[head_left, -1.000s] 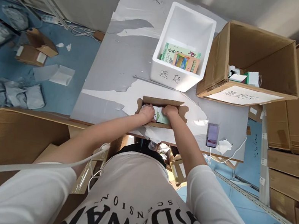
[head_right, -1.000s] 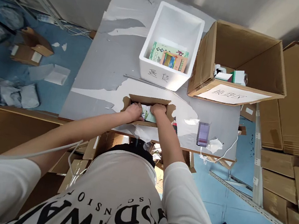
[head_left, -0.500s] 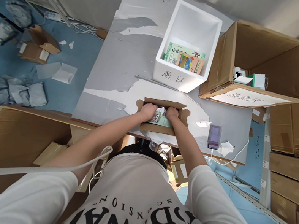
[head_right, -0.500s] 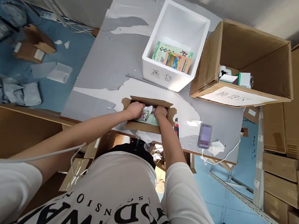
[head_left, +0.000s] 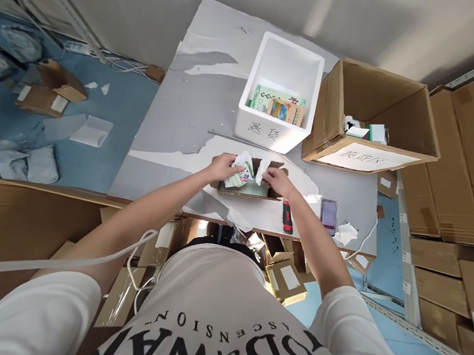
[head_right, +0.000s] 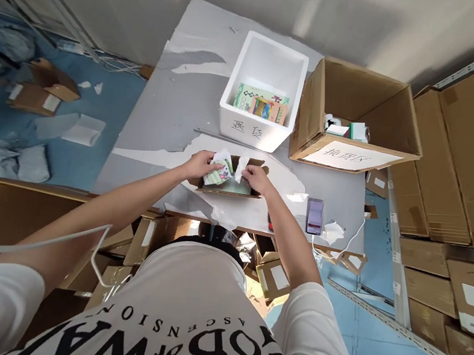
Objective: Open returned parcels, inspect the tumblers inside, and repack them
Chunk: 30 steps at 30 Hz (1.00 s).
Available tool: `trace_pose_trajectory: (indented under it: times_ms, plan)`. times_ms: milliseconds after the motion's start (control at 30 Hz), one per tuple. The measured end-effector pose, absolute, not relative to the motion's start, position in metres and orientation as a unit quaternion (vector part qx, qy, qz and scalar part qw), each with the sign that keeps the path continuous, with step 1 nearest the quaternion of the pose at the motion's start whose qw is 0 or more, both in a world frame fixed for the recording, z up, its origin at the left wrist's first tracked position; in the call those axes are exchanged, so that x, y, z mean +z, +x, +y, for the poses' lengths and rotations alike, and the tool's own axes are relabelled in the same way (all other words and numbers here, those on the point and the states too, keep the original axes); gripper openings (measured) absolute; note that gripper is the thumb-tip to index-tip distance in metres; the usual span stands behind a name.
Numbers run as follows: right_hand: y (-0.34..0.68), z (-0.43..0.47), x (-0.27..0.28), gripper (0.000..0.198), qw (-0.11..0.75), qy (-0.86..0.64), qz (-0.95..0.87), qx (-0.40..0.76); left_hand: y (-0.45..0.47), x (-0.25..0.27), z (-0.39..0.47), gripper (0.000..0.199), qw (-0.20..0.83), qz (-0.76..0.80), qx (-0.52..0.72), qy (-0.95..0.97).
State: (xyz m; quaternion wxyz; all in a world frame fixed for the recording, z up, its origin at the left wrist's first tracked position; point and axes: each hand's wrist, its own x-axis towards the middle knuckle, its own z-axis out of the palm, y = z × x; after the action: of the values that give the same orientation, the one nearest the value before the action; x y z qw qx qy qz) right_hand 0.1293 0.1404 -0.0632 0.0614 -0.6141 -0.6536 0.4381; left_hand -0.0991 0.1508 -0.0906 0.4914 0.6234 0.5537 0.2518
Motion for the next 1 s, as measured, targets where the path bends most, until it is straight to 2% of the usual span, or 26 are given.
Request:
trace_pose_trajectory:
  times_ms: [67,133,267,367,533,667,800,867,933,1000]
  plan:
    - [0.129,0.130,-0.051,0.019,0.167,-0.583,-0.570,0.554,-0.098,-0.080,0.142,0.046,0.568,0.525,0.342,0.534]
    - [0.120,0.119,-0.040,0.023,0.256,-0.554,-0.520,0.598,-0.095,-0.066,0.129,0.052,0.595,0.505,0.413,0.470]
    - [0.078,0.103,-0.026,0.036,0.385,-0.522,-0.530,0.546,-0.097,-0.039,0.099,0.052,0.571,0.505,0.495,0.417]
    - [0.043,0.100,-0.021,0.037,0.403,-0.507,-0.553,0.524,-0.110,-0.026,0.083,0.054,0.560,0.520,0.512,0.391]
    - [0.031,0.107,-0.023,0.037,0.325,-0.458,-0.595,0.576,-0.170,-0.038,0.077,0.054,0.503,0.584,0.537,0.344]
    - [0.079,0.117,-0.037,0.031,0.187,-0.532,-0.699,0.439,-0.241,-0.088,0.082,0.059,0.413,0.682,0.517,0.312]
    - [0.120,0.129,-0.058,0.033,-0.030,-0.601,-0.740,0.300,-0.288,-0.144,0.093,0.057,0.396,0.792,0.372,0.279]
    - [0.125,0.136,-0.070,0.033,-0.085,-0.590,-0.750,0.286,-0.296,-0.162,0.098,0.063,0.375,0.821,0.325,0.282]
    - [0.119,0.145,-0.081,0.035,-0.110,-0.565,-0.766,0.285,-0.295,-0.169,0.103,0.070,0.348,0.824,0.323,0.308]
    - [0.106,0.156,-0.094,0.042,-0.175,-0.506,-0.808,0.245,-0.285,-0.167,0.105,0.075,0.314,0.818,0.335,0.347]
